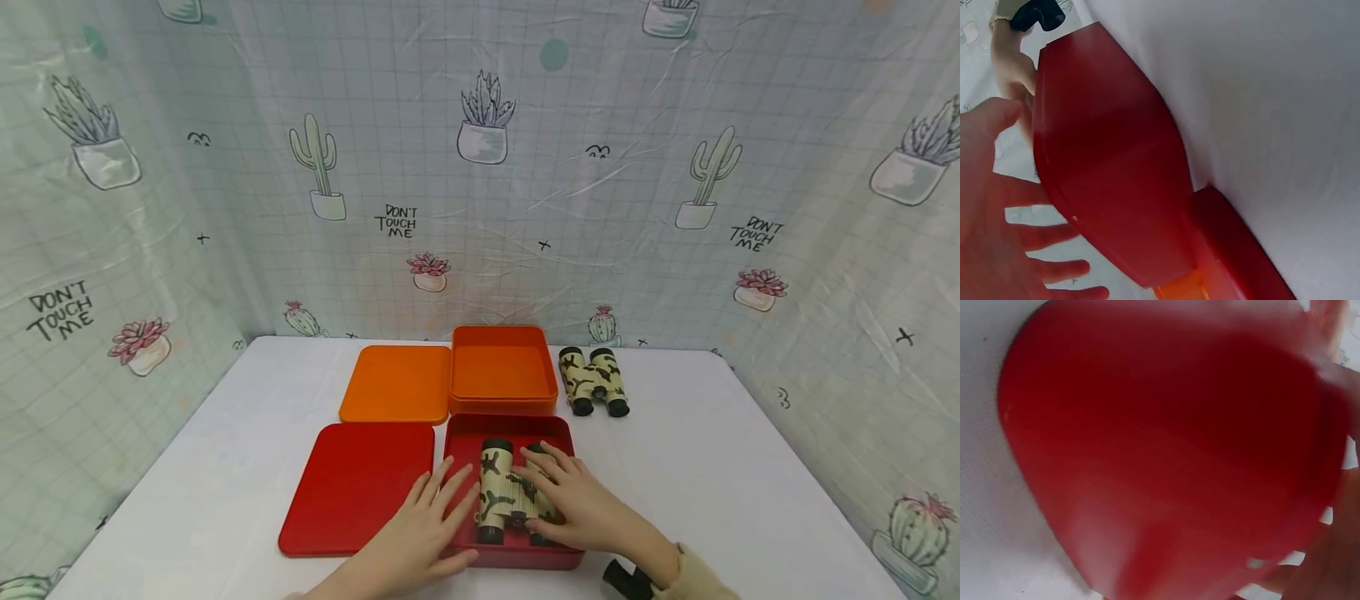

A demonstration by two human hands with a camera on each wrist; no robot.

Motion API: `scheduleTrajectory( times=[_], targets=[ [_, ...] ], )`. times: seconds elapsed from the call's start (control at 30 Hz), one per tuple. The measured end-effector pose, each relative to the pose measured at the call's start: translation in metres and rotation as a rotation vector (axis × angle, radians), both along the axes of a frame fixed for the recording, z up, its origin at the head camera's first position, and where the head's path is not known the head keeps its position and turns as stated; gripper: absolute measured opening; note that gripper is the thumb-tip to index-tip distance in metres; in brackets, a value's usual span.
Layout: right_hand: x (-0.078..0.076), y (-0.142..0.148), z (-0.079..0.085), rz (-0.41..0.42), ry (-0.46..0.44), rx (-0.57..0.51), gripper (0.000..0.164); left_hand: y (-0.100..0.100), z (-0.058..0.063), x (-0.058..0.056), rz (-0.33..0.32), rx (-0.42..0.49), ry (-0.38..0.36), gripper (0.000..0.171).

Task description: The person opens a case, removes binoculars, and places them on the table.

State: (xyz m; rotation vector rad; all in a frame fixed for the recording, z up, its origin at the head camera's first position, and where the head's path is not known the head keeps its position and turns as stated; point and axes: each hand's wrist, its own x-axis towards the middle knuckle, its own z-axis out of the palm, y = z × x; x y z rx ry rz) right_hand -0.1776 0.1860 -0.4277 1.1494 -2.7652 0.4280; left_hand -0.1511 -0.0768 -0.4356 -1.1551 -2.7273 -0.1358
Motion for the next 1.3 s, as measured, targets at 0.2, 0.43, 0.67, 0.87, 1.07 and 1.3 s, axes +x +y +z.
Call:
scheduleTrajectory(
  times=[0.2,0.43,0.67,0.87,1.07,1.3],
  targets=[
    [-0.008,-0.004,-0.011,0.019,0.021,0.113,0.067,0.004,-0.009,-0.003,-0.003,-0.045,0.078,0.068],
    [-0.014,-0.005,-0.024,0.029,0.066,0.135,0.069,0.007,-0.014,-0.004,0.006,-0.042,0.115,0.07],
    [-0.014,-0.008,-0.022,0.022,0.037,0.143,0.065,0.005,-0.014,-0.004,0.045,-0.034,0.046,0.076],
    [-0.016,-0.01,-0.022,0.035,0.069,0.139,0.063,0.004,-0.013,-0.004,0.07,-0.055,-0.012,0.077],
    [-0.017,-0.011,-0.023,0.027,0.1,0.125,0.061,0.005,-0.012,-0.007,0.101,-0.083,-0.096,0.076],
    [-0.017,-0.012,-0.024,0.053,0.156,0.082,0.06,0.005,-0.012,-0.007,0.107,-0.082,-0.133,0.076]
  ],
)
